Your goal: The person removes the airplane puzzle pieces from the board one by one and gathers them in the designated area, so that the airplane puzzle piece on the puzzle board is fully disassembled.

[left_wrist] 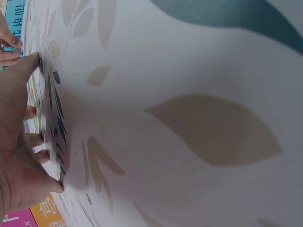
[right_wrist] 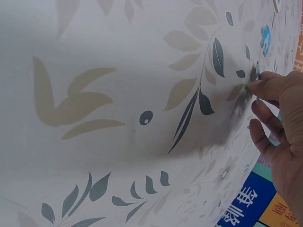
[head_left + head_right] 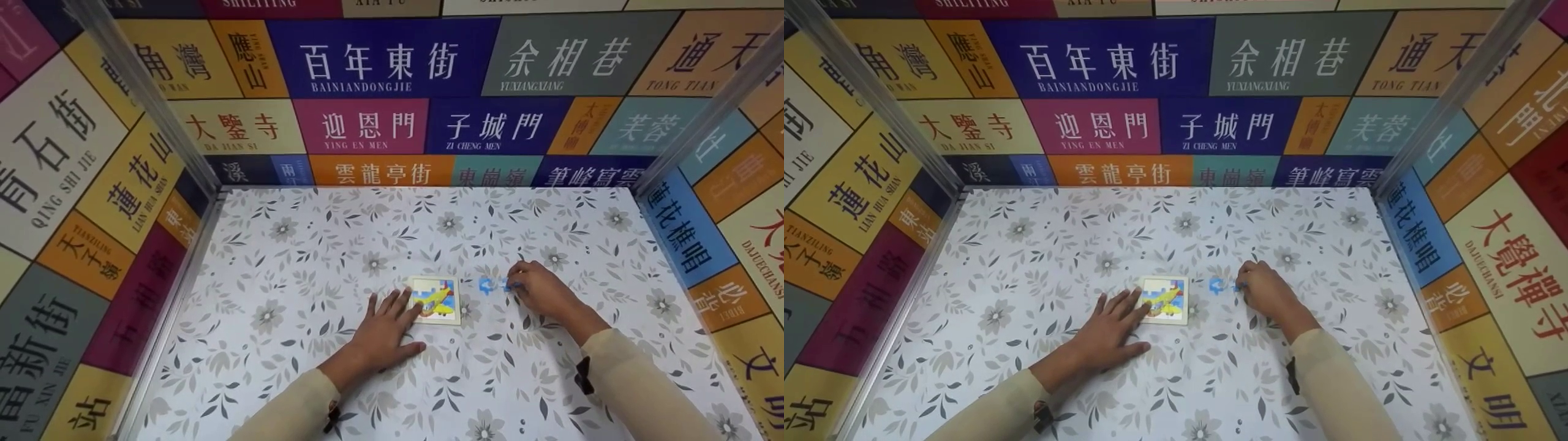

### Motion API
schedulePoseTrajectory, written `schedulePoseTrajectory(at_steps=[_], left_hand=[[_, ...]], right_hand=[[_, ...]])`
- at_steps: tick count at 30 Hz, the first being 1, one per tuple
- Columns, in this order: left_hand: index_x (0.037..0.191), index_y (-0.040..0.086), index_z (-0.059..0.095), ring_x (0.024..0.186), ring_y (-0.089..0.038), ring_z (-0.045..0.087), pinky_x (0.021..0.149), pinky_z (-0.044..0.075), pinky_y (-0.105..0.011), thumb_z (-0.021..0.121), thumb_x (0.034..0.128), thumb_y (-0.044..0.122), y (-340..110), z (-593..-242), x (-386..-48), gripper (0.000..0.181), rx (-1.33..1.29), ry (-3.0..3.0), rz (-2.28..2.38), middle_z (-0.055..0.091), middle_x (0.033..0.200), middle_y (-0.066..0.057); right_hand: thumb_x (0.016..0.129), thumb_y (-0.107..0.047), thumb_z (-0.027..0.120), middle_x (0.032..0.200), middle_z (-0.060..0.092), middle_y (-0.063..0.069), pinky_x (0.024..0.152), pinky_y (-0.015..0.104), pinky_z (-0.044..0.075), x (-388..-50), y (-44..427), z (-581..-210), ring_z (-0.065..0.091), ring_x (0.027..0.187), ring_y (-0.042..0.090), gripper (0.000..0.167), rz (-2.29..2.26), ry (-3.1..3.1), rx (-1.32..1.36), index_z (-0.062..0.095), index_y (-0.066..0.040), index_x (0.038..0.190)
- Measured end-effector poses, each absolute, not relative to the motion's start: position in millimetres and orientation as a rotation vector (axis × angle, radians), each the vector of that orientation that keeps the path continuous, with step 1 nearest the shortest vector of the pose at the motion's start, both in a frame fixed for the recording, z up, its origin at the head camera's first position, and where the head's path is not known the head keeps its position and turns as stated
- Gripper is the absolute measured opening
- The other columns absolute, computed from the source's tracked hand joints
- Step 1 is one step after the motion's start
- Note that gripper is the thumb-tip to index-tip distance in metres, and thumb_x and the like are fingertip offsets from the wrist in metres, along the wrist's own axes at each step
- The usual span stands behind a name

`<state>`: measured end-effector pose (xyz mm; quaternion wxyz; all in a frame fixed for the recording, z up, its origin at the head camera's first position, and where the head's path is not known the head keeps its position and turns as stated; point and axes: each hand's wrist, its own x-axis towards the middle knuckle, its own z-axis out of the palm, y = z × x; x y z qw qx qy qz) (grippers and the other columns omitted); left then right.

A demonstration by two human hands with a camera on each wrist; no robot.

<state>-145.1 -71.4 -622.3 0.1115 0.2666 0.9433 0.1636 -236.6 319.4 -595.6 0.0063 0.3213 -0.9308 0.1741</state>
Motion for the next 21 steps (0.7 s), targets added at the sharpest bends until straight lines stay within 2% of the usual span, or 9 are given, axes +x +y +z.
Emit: schedulePoseTrajectory(at_steps=[7,21], left_hand=[[0.176,0.022,0.034,0.174,-0.036,0.019,0.135,0.016,-0.073,0.055,0.1080,0.066,-72.2,-621.0,-145.9,0.084,0.787,2.762,0.489,0.017,0.187,-0.012],[0.176,0.023,0.034,0.173,-0.036,0.019,0.134,0.017,-0.074,0.054,0.1063,0.070,-72.1,-625.0,-146.3,0.087,0.794,2.777,0.458,0.017,0.187,-0.011]], right_hand=[[0.095,0.012,0.074,0.109,0.075,0.015,0.090,0.054,0.059,-236.4,318.5,-596.4,0.068,0.098,0.037,0.018,0.516,-2.854,1.030,0.085,-0.002,0.097],[0.098,0.009,0.072,0.117,0.075,0.017,0.093,0.054,0.061,-231.4,319.0,-595.0,0.069,0.104,0.039,0.018,0.477,-2.930,0.988,0.086,0.000,0.104]])
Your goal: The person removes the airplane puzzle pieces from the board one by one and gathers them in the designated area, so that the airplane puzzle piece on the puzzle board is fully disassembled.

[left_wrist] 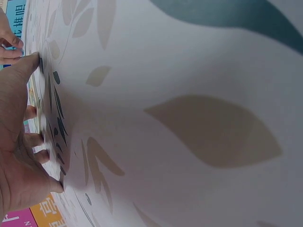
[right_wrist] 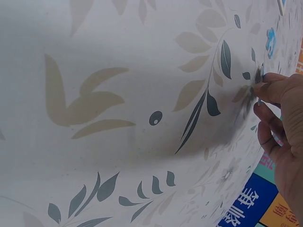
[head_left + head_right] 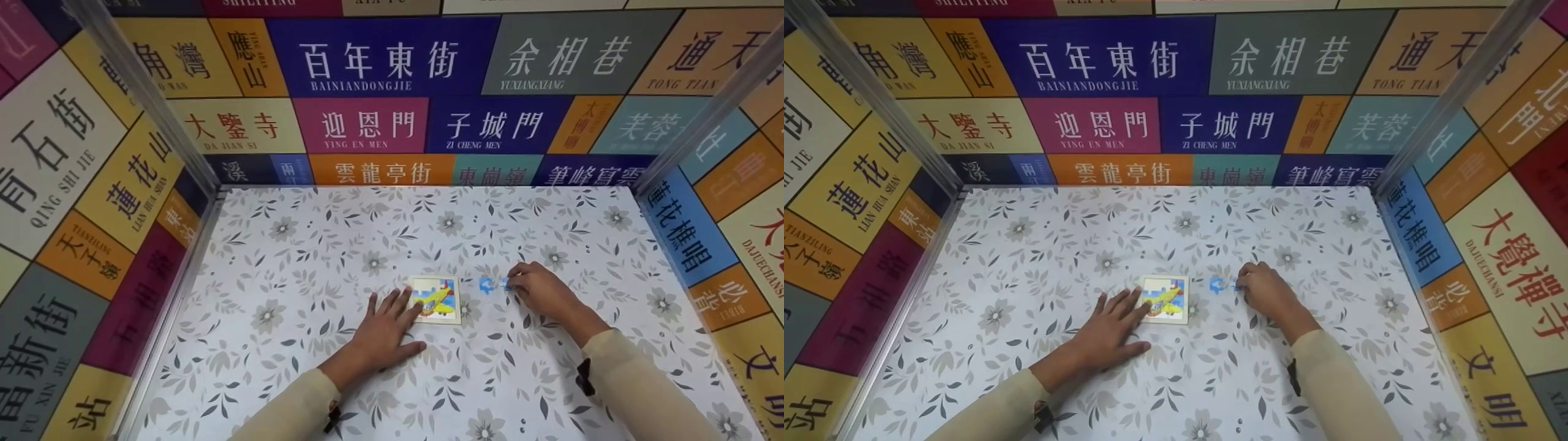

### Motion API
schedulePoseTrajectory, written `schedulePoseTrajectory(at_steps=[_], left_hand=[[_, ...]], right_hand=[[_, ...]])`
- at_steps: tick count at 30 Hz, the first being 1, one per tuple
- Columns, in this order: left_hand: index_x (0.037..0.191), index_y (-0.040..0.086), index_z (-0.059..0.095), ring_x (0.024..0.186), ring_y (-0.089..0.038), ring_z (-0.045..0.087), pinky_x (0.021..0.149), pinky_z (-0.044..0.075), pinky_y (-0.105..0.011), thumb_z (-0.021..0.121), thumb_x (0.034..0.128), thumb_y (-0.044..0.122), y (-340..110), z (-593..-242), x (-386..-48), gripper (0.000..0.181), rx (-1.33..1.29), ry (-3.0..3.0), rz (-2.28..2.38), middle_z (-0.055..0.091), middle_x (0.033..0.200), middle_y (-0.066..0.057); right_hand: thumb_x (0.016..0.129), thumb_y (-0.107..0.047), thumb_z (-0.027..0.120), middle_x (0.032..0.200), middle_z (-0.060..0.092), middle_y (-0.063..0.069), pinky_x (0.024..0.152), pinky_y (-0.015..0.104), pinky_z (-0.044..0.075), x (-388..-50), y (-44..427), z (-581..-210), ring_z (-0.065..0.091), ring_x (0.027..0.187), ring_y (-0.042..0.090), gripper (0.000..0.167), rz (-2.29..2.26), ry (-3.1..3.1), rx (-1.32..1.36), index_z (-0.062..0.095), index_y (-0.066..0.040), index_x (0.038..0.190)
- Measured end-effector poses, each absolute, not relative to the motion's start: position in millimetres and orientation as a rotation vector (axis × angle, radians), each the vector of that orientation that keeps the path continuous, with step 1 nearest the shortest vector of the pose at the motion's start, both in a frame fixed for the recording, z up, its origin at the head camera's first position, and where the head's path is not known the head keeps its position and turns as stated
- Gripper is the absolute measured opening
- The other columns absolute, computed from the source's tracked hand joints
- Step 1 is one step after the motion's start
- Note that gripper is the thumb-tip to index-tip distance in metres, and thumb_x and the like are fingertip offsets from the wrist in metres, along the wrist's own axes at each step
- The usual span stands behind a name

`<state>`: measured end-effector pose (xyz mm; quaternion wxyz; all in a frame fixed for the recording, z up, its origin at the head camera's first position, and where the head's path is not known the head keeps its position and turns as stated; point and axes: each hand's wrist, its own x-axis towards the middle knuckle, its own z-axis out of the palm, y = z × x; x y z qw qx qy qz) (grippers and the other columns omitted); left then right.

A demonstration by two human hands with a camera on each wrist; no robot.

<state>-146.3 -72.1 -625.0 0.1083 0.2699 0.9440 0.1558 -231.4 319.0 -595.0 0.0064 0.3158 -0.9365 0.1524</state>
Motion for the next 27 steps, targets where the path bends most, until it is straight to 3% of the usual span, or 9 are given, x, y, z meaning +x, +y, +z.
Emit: schedulePoseTrajectory(at_steps=[27], left_hand=[[0.176,0.024,0.033,0.174,-0.035,0.018,0.135,0.015,-0.072,0.055,0.1063,0.068,-71.2,-624.6,-145.5,0.086,0.777,2.779,0.465,0.016,0.187,-0.010]], right_hand=[[0.096,0.012,0.070,0.114,0.072,0.016,0.090,0.053,0.060,-229.5,318.6,-593.8,0.065,0.102,0.036,0.022,0.440,-2.896,1.031,0.086,-0.002,0.102]])
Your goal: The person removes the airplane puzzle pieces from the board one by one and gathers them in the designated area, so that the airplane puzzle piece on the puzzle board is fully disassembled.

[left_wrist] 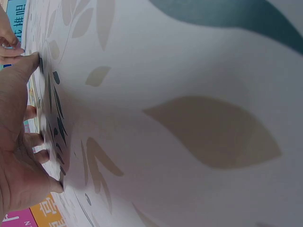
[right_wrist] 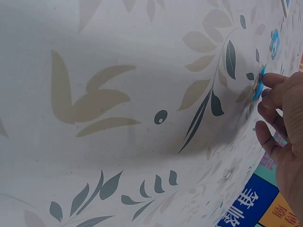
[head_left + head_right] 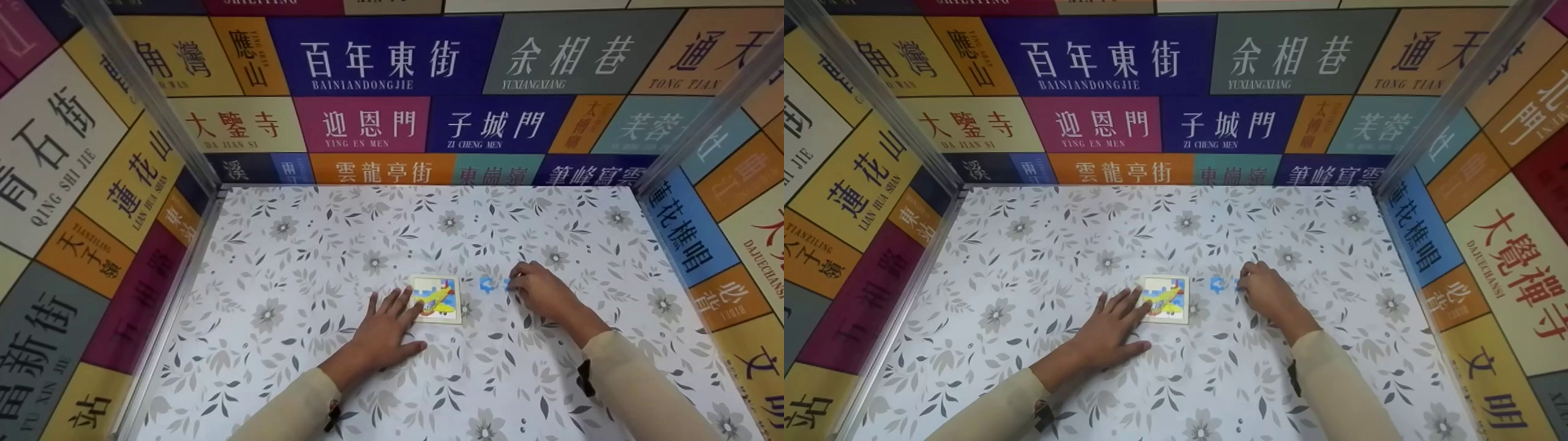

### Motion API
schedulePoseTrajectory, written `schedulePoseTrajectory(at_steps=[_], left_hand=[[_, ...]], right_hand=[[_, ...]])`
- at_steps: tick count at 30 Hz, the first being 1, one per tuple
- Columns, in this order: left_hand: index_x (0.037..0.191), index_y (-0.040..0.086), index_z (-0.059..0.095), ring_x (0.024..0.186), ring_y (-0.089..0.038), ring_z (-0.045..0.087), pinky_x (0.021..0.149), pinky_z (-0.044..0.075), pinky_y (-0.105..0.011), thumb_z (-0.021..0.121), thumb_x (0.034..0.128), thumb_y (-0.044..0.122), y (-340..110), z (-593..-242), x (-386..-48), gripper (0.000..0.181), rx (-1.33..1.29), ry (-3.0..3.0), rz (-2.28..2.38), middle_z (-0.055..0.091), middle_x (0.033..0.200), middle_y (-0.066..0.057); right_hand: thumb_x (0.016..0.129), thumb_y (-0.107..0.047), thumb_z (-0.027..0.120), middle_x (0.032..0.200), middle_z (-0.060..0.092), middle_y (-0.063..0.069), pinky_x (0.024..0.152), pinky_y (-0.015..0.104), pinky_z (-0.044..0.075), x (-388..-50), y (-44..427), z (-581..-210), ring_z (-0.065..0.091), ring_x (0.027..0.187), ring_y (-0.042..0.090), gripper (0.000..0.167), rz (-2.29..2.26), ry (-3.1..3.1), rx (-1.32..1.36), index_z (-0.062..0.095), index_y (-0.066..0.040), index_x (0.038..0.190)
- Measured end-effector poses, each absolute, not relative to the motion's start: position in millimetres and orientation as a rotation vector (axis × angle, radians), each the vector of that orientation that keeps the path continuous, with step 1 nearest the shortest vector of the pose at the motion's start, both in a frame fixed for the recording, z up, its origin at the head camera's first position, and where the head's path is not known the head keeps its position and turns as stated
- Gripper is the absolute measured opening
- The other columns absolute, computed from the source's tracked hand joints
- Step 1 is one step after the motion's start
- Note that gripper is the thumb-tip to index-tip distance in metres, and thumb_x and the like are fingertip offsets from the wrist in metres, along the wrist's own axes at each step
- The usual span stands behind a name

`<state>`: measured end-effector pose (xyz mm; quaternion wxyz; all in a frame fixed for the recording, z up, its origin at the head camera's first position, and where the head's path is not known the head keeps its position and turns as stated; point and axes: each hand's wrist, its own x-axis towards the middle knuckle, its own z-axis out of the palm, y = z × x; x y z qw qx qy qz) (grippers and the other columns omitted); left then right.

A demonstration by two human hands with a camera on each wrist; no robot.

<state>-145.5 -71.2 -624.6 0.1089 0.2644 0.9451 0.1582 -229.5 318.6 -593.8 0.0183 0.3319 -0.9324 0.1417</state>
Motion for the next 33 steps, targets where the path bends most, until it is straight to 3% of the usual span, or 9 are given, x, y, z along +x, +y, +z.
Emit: schedulePoseTrajectory(at_steps=[6,12,16,19,22,26,33], left_hand=[[0.175,0.022,0.035,0.173,-0.037,0.020,0.135,0.016,-0.073,0.055,0.1062,0.068,-72,-622,-144,0.085,0.785,2.779,0.484,0.018,0.187,-0.012],[0.175,0.022,0.035,0.173,-0.038,0.020,0.135,0.015,-0.074,0.056,0.1065,0.067,-73,-623,-143,0.085,0.786,2.775,0.498,0.018,0.187,-0.012],[0.175,0.022,0.035,0.173,-0.037,0.020,0.135,0.015,-0.073,0.056,0.1070,0.066,-73,-625,-143,0.084,0.786,2.779,0.515,0.018,0.187,-0.012],[0.175,0.022,0.035,0.173,-0.036,0.020,0.135,0.015,-0.073,0.056,0.1070,0.067,-72,-626,-144,0.084,0.786,2.780,0.512,0.018,0.187,-0.012],[0.175,0.022,0.035,0.173,-0.037,0.020,0.135,0.016,-0.073,0.056,0.1070,0.066,-72,-626,-144,0.084,0.790,2.780,0.506,0.018,0.187,-0.012],[0.175,0.021,0.035,0.173,-0.037,0.020,0.134,0.016,-0.073,0.056,0.1071,0.066,-72,-624,-144,0.084,0.793,2.779,0.499,0.019,0.187,-0.013],[0.176,0.023,0.033,0.174,-0.036,0.018,0.135,0.014,-0.073,0.054,0.1072,0.068,-72,-623,-145,0.085,0.787,2.768,0.476,0.016,0.187,-0.011]], right_hand=[[0.095,0.011,0.070,0.114,0.071,0.016,0.090,0.053,0.059,-229,314,-593,0.065,0.102,0.036,0.020,0.437,-2.879,0.990,0.085,-0.001,0.101],[0.096,0.003,0.077,0.114,0.072,0.016,0.089,0.054,0.059,-228,304,-589,0.067,0.102,0.036,0.015,0.485,-2.848,0.970,0.082,-0.001,0.110],[0.097,-0.004,0.082,0.115,0.071,0.015,0.091,0.055,0.058,-229,296,-587,0.067,0.102,0.035,0.023,0.541,-2.854,0.955,0.080,0.000,0.119],[0.097,-0.007,0.083,0.116,0.071,0.015,0.102,0.060,0.057,-228,290,-586,0.067,0.102,0.035,0.029,0.558,-2.876,0.941,0.077,0.000,0.125],[0.097,-0.008,0.083,0.118,0.071,0.015,0.106,0.062,0.056,-227,284,-585,0.068,0.104,0.036,0.033,0.584,-2.897,0.924,0.076,0.000,0.129],[0.098,-0.010,0.084,0.122,0.071,0.015,0.097,0.058,0.058,-226,276,-583,0.068,0.110,0.036,0.037,0.604,-2.908,0.903,0.075,-0.002,0.133],[0.098,-0.014,0.085,0.122,0.071,0.015,0.097,0.056,0.059,-227,258,-583,0.069,0.111,0.035,0.041,0.655,-2.922,0.924,0.074,-0.004,0.136]])
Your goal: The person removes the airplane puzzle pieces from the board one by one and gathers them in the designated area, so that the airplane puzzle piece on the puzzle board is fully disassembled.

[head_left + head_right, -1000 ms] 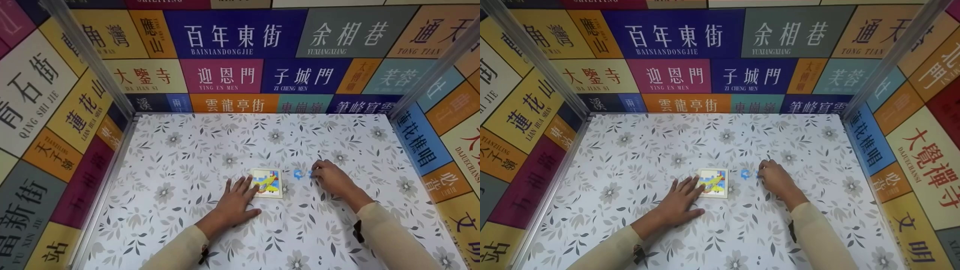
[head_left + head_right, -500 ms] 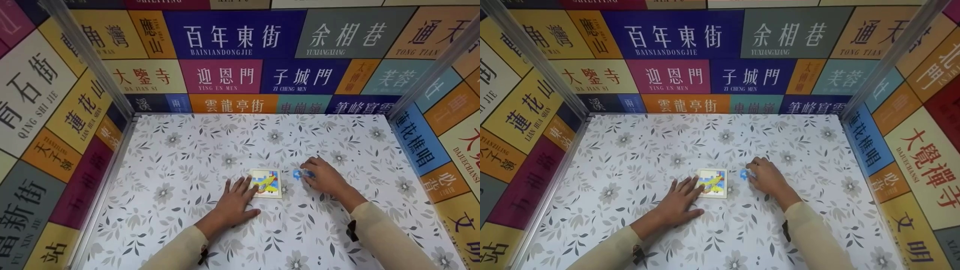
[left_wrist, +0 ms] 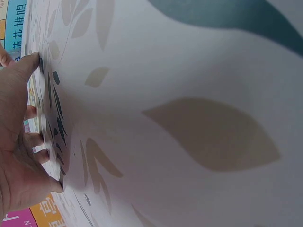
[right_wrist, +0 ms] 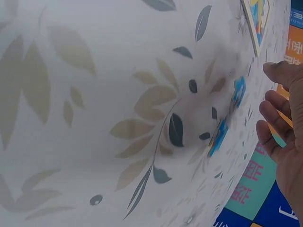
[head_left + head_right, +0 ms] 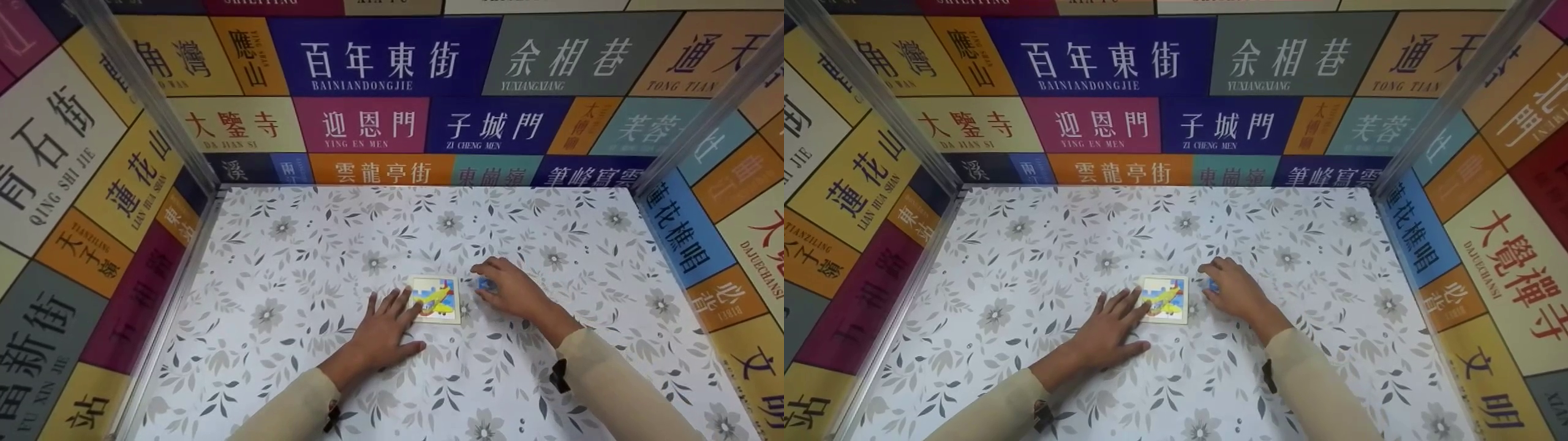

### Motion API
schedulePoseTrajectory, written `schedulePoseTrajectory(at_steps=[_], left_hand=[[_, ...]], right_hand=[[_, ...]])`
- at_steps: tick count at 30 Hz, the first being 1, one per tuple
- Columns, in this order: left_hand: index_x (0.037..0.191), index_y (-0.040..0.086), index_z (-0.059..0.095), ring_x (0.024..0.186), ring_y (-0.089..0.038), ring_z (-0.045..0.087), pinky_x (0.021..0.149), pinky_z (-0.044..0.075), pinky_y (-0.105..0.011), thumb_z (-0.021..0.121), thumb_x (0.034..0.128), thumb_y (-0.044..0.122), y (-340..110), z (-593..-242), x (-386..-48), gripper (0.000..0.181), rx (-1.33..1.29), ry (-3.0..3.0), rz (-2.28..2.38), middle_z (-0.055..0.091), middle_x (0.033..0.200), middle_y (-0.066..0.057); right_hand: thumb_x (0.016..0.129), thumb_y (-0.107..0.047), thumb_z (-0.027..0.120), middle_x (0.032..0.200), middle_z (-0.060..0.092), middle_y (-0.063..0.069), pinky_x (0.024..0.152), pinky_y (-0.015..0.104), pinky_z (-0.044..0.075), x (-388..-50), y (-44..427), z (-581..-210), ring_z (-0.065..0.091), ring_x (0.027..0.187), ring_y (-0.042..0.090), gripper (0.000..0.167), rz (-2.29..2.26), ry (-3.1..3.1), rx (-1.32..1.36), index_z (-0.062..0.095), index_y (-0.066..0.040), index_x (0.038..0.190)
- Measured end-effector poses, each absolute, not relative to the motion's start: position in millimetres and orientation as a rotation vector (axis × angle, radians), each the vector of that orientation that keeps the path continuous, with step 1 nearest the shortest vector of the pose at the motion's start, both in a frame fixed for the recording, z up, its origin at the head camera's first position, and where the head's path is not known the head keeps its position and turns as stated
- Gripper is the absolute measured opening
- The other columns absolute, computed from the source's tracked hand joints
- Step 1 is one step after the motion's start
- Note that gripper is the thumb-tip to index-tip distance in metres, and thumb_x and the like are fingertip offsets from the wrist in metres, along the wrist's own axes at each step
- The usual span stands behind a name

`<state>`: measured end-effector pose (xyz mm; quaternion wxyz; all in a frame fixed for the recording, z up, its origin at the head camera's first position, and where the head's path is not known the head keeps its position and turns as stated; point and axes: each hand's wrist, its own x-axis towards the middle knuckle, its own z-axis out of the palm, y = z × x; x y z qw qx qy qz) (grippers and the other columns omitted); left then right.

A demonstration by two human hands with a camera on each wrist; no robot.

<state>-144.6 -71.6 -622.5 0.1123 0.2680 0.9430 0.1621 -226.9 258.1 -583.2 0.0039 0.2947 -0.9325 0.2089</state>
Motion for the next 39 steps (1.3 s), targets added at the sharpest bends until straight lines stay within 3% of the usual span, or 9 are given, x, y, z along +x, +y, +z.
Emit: schedulePoseTrajectory(at_steps=[14,22,39], left_hand=[[0.176,0.024,0.035,0.173,-0.036,0.019,0.135,0.016,-0.073,0.056,0.1067,0.067,-71,-624,-144,0.084,0.779,2.776,0.483,0.018,0.187,-0.010],[0.175,0.022,0.036,0.173,-0.037,0.021,0.134,0.018,-0.073,0.055,0.1075,0.067,-71,-623,-145,0.083,0.790,2.792,0.471,0.019,0.187,-0.011],[0.175,0.023,0.035,0.173,-0.036,0.021,0.134,0.019,-0.073,0.054,0.1069,0.069,-72,-623,-145,0.084,0.783,2.791,0.445,0.018,0.187,-0.010]], right_hand=[[0.098,-0.017,0.085,0.126,0.070,0.014,0.104,0.058,0.056,-223,228,-586,0.068,0.118,0.036,0.048,0.692,-2.970,0.958,0.070,-0.005,0.142],[0.100,-0.021,0.083,0.126,0.071,0.013,0.101,0.057,0.057,-224,211,-593,0.069,0.115,0.035,0.044,0.655,-2.944,1.066,0.070,-0.006,0.139],[0.100,-0.022,0.084,0.130,0.069,0.014,0.105,0.059,0.055,-228,199,-595,0.067,0.120,0.038,0.050,0.626,-3.009,1.043,0.067,-0.008,0.145]])
